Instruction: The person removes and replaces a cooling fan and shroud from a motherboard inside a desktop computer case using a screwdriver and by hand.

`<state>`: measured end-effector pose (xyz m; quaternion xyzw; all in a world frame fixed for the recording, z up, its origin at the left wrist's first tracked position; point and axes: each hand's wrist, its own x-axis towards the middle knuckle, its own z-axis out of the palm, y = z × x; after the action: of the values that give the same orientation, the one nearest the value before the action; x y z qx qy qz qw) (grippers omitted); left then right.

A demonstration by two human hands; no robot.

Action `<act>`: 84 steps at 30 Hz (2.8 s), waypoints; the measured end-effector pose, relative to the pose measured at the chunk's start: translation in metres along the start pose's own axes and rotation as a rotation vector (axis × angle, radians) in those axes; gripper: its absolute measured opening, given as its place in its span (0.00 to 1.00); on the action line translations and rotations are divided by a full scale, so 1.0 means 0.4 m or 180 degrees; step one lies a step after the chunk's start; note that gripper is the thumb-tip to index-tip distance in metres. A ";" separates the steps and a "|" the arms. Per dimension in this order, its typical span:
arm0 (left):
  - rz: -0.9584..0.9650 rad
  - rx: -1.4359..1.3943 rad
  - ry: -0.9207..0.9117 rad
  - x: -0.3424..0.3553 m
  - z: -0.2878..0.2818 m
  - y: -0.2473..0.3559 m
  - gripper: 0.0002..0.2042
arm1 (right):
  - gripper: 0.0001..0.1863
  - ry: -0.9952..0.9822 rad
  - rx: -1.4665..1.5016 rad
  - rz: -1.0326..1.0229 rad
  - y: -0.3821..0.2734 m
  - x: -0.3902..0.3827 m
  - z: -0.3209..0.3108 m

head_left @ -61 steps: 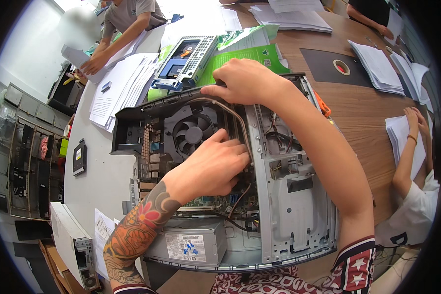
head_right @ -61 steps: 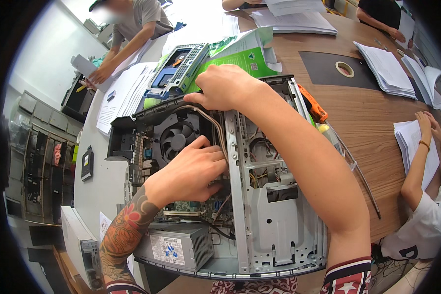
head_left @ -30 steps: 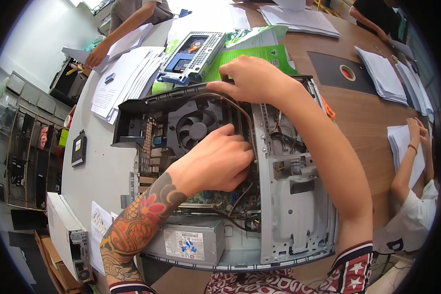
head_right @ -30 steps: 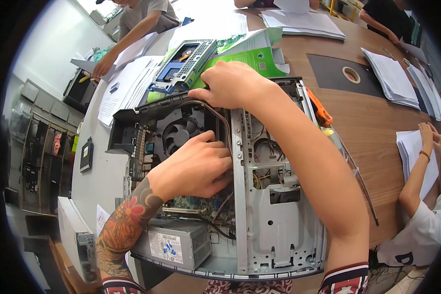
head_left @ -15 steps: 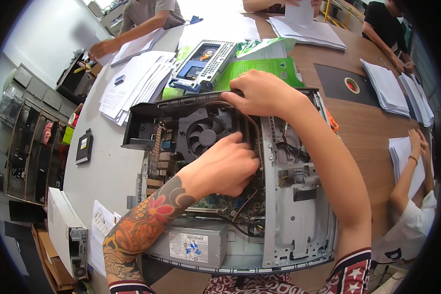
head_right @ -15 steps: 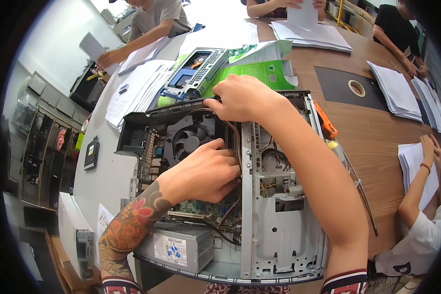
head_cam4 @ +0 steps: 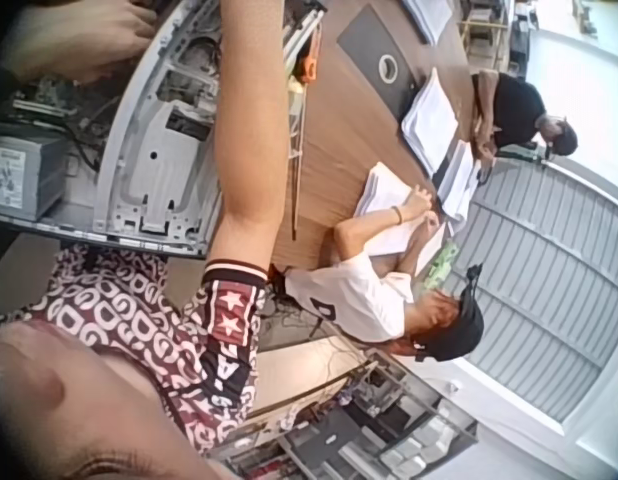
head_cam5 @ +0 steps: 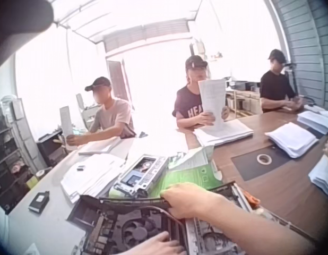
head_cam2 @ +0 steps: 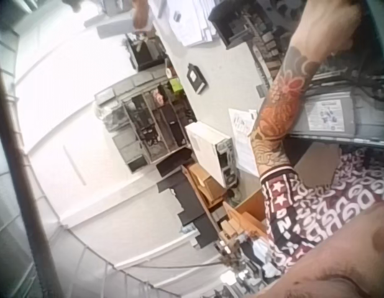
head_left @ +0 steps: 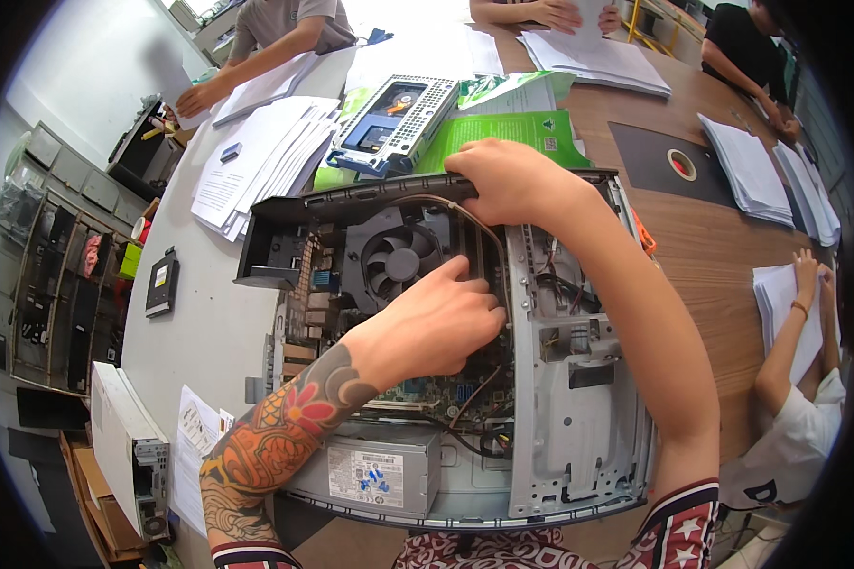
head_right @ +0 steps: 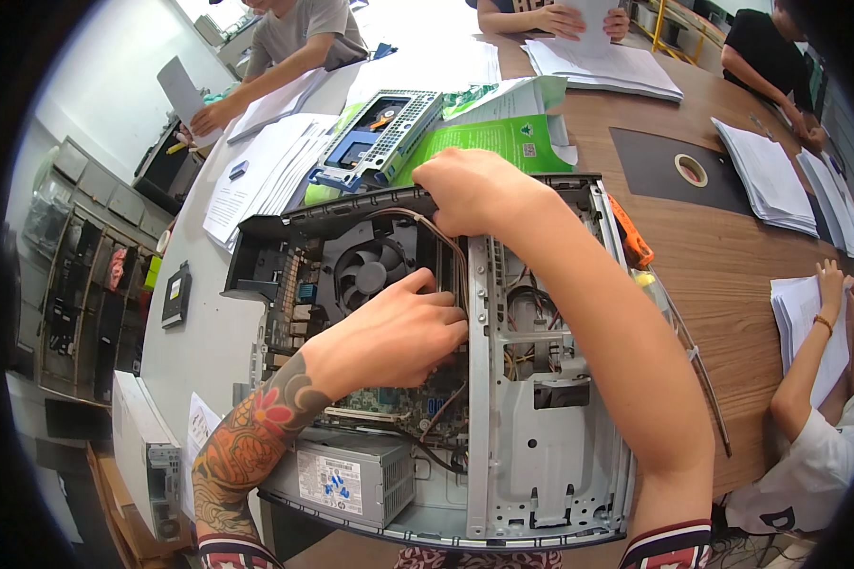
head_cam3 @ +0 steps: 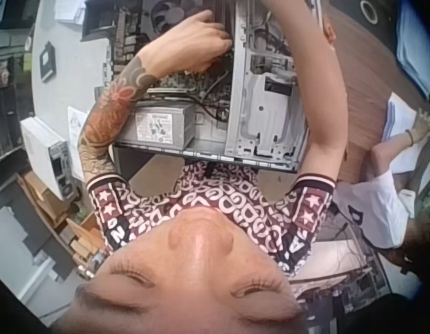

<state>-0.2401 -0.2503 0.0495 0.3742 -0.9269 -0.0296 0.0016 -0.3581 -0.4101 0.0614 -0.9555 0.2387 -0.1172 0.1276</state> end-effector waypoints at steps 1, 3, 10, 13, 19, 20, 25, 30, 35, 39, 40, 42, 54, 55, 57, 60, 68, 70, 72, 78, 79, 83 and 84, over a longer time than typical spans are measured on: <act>0.0006 0.0003 0.0006 0.001 -0.003 0.001 0.04 | 0.15 0.0091 -0.0143 -0.0017 -0.004 0.001 0.002; -0.0062 0.0089 -0.0273 0.004 -0.010 0.006 0.09 | 0.15 0.0026 -0.0266 0.0053 -0.018 -0.002 -0.004; -0.0139 0.0254 -0.0335 0.003 -0.027 0.016 0.09 | 0.13 0.0092 -0.0578 0.0060 -0.026 0.013 0.004; -0.0182 0.0018 -0.0482 0.004 -0.034 0.013 0.11 | 0.13 0.0142 -0.0894 0.0068 -0.024 0.021 0.016; -0.0195 -0.0151 -0.0419 -0.003 -0.023 0.007 0.13 | 0.12 0.0398 -0.1845 -0.0103 -0.058 0.034 0.038; -0.0195 -0.0130 -0.0445 -0.003 -0.024 0.007 0.13 | 0.12 0.0383 -0.1838 -0.0119 -0.065 0.035 0.035; -0.0170 -0.0176 -0.0387 -0.004 -0.013 0.004 0.12 | 0.09 0.0337 -0.2034 -0.0111 -0.072 0.030 0.040; -0.0137 -0.0117 -0.0324 -0.005 -0.012 0.004 0.12 | 0.21 0.0319 -0.1834 -0.0094 -0.060 0.030 0.046; -0.0187 -0.0201 -0.0366 -0.006 -0.007 0.003 0.12 | 0.11 0.0510 -0.2212 -0.0196 -0.069 0.030 0.045; -0.0193 -0.0175 -0.0342 -0.009 -0.004 0.001 0.12 | 0.10 0.0602 -0.2270 -0.0319 -0.059 0.041 0.045; -0.0185 -0.0177 -0.0333 -0.008 -0.004 0.001 0.12 | 0.11 0.0542 -0.2258 -0.0272 -0.058 0.044 0.044; -0.0174 -0.0181 -0.0267 -0.008 -0.001 -0.001 0.13 | 0.12 0.0484 -0.2259 -0.0225 -0.058 0.043 0.040; -0.0182 -0.0241 -0.0315 -0.007 0.000 0.001 0.13 | 0.14 0.0423 -0.2019 -0.0268 -0.061 0.029 0.044; -0.0180 -0.0248 -0.0325 -0.006 -0.002 0.001 0.13 | 0.13 0.0451 -0.2135 -0.0258 -0.066 0.030 0.047; -0.0220 -0.0195 -0.0439 -0.003 -0.007 0.001 0.13 | 0.13 0.0473 -0.2243 -0.0248 -0.068 0.031 0.049; -0.0262 -0.0232 -0.0413 -0.006 -0.002 0.000 0.13 | 0.12 0.0506 -0.2395 -0.0249 -0.070 0.037 0.049; -0.0171 -0.0233 -0.0241 -0.006 0.000 -0.001 0.12 | 0.13 0.0470 -0.2073 -0.0258 -0.060 0.021 0.037; -0.0230 -0.0233 -0.0250 -0.014 -0.002 0.000 0.12 | 0.13 0.0456 -0.2030 -0.0308 -0.064 0.021 0.037; -0.0208 -0.0254 -0.0340 -0.011 -0.004 0.001 0.12 | 0.13 0.0428 -0.2004 -0.0317 -0.066 0.020 0.036; -0.0185 -0.0249 -0.0253 -0.012 0.001 -0.002 0.11 | 0.10 0.0488 -0.2392 -0.0205 -0.074 0.028 0.041; -0.0181 -0.0248 -0.0259 -0.011 0.001 -0.002 0.11 | 0.09 0.0558 -0.2476 -0.0266 -0.068 0.029 0.043; -0.0208 -0.0249 -0.0306 -0.010 -0.002 -0.001 0.11 | 0.09 0.0497 -0.2618 -0.0281 -0.071 0.037 0.042; -0.0206 -0.0239 -0.0336 -0.009 -0.004 -0.001 0.11 | 0.09 0.0499 -0.2630 -0.0280 -0.071 0.035 0.039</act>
<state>-0.2373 -0.2483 0.0510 0.4016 -0.9113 -0.0840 -0.0341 -0.3297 -0.3897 0.0576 -0.9238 0.2336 -0.0893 -0.2899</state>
